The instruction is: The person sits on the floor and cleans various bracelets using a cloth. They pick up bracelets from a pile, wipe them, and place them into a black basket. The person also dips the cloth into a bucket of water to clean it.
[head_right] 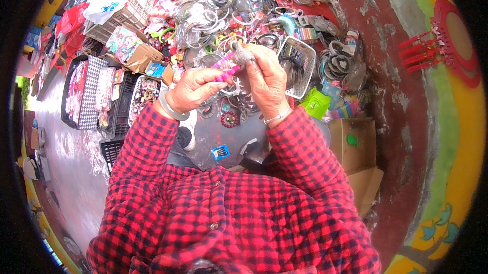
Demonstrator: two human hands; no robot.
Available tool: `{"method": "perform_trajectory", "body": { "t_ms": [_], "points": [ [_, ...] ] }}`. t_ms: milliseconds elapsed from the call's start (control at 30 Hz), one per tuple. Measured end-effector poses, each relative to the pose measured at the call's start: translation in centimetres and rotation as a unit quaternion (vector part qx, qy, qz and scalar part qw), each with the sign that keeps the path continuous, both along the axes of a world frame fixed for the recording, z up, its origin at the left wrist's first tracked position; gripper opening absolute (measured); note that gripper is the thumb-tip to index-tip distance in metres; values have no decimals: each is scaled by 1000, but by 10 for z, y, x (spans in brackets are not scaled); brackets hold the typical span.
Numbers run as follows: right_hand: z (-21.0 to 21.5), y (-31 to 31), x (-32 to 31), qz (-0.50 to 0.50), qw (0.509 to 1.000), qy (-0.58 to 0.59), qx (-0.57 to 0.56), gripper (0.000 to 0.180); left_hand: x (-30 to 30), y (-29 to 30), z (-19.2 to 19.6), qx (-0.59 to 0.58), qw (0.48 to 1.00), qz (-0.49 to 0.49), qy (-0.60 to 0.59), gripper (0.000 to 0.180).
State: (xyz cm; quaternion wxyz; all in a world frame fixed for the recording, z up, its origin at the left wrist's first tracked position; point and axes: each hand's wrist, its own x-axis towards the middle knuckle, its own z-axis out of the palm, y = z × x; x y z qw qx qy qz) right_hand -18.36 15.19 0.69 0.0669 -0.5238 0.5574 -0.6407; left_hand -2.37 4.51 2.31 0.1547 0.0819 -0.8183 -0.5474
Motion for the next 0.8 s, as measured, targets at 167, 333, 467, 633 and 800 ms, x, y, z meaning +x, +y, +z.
{"method": "perform_trajectory", "body": {
  "t_ms": [167,333,467,633,800],
  "points": [
    [16,3,-3,-32,985,164,-35,29,1,0,0,75,997,-7,-7,17],
    [12,8,5,47,965,-256,-31,25,3,-7,-5,122,992,-1,29,18],
    [0,9,-9,65,991,-91,73,25,4,-9,2,100,994,-26,-40,19],
    [12,6,7,12,981,150,124,19,3,-8,-8,99,994,-40,-4,13],
    [4,5,12,26,989,25,146,19,4,-4,6,-69,996,-48,-9,13]
  ]
}}
